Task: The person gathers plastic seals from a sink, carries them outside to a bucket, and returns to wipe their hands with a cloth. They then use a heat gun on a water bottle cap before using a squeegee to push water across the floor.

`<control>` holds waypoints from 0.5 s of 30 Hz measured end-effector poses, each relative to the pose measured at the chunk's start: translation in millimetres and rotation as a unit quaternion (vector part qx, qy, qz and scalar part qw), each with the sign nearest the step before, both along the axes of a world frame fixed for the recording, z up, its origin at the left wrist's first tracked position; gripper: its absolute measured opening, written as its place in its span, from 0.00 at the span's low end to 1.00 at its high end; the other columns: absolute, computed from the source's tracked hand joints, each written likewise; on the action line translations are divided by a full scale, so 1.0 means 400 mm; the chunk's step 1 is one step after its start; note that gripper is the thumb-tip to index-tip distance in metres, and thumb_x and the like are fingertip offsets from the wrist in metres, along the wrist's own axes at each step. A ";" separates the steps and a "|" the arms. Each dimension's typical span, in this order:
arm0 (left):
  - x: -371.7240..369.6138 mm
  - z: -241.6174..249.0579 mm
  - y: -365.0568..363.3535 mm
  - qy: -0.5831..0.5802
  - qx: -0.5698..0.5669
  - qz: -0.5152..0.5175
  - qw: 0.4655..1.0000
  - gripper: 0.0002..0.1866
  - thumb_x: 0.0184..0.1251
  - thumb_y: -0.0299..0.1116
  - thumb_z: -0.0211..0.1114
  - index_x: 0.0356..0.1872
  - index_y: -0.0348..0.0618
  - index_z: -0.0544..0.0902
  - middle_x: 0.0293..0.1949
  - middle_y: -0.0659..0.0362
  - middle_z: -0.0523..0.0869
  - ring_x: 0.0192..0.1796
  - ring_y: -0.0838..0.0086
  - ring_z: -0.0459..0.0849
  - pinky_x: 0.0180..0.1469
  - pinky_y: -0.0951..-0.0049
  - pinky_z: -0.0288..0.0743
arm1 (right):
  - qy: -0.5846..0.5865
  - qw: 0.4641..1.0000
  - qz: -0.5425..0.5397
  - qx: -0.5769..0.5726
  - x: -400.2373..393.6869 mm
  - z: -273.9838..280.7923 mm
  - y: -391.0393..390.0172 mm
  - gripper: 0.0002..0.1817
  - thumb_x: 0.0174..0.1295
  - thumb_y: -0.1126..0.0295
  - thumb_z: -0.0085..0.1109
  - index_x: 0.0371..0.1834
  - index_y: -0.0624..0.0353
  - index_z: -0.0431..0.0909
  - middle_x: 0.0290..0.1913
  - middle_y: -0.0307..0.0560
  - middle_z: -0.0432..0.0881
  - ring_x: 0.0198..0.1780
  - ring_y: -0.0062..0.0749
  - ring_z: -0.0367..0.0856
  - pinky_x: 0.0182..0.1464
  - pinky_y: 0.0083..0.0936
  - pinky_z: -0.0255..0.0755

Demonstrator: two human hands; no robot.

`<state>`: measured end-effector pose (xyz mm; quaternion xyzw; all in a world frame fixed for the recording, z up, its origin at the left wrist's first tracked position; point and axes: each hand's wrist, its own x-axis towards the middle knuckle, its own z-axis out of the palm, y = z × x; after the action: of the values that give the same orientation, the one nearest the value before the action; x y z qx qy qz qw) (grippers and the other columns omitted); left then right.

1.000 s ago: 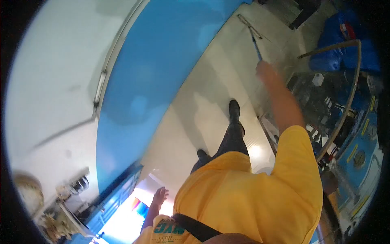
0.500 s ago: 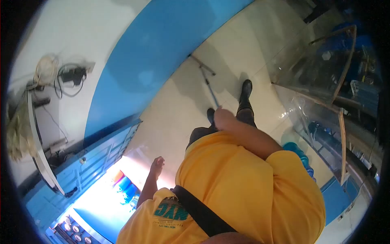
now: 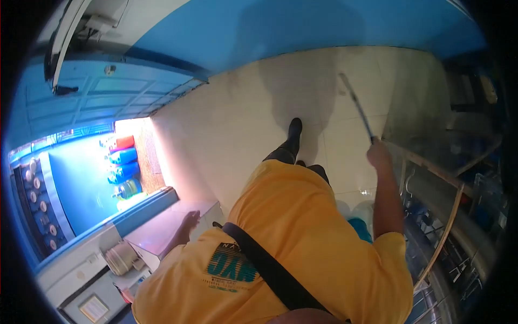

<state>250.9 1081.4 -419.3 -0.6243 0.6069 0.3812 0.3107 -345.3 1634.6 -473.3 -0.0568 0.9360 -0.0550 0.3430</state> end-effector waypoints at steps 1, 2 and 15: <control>0.045 0.019 0.047 -0.028 0.035 -0.024 0.999 0.30 0.70 0.57 0.57 0.59 0.43 0.73 0.44 0.57 0.84 0.40 0.70 0.82 0.35 0.68 0.75 | 0.004 0.999 0.030 0.041 -0.011 -0.032 0.052 0.25 0.64 0.71 0.43 0.65 0.65 0.67 0.52 0.64 0.81 0.53 0.54 0.80 0.55 0.43 0.74; 0.088 0.031 0.093 -0.057 0.072 -0.052 0.994 0.30 0.70 0.57 0.56 0.60 0.42 0.73 0.44 0.57 0.84 0.39 0.69 0.83 0.35 0.68 0.75 | 0.008 0.995 0.059 0.081 -0.022 -0.066 0.105 0.26 0.65 0.71 0.41 0.67 0.69 0.64 0.53 0.64 0.80 0.54 0.53 0.81 0.55 0.41 0.75; 0.543 0.096 0.391 0.127 0.097 -0.193 0.968 0.19 0.75 0.43 0.53 0.59 0.44 0.75 0.59 0.55 0.77 0.59 0.64 0.75 0.58 0.64 0.71 | -0.150 0.968 0.163 -0.118 0.566 -0.059 -0.423 0.17 0.61 0.70 0.52 0.52 0.64 0.80 0.50 0.61 0.82 0.53 0.54 0.82 0.54 0.43 0.76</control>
<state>468.1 1237.9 -380.7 -0.4083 0.7105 0.4475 0.3580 -119.0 1465.5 -497.0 -0.2399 0.8389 -0.1164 0.4745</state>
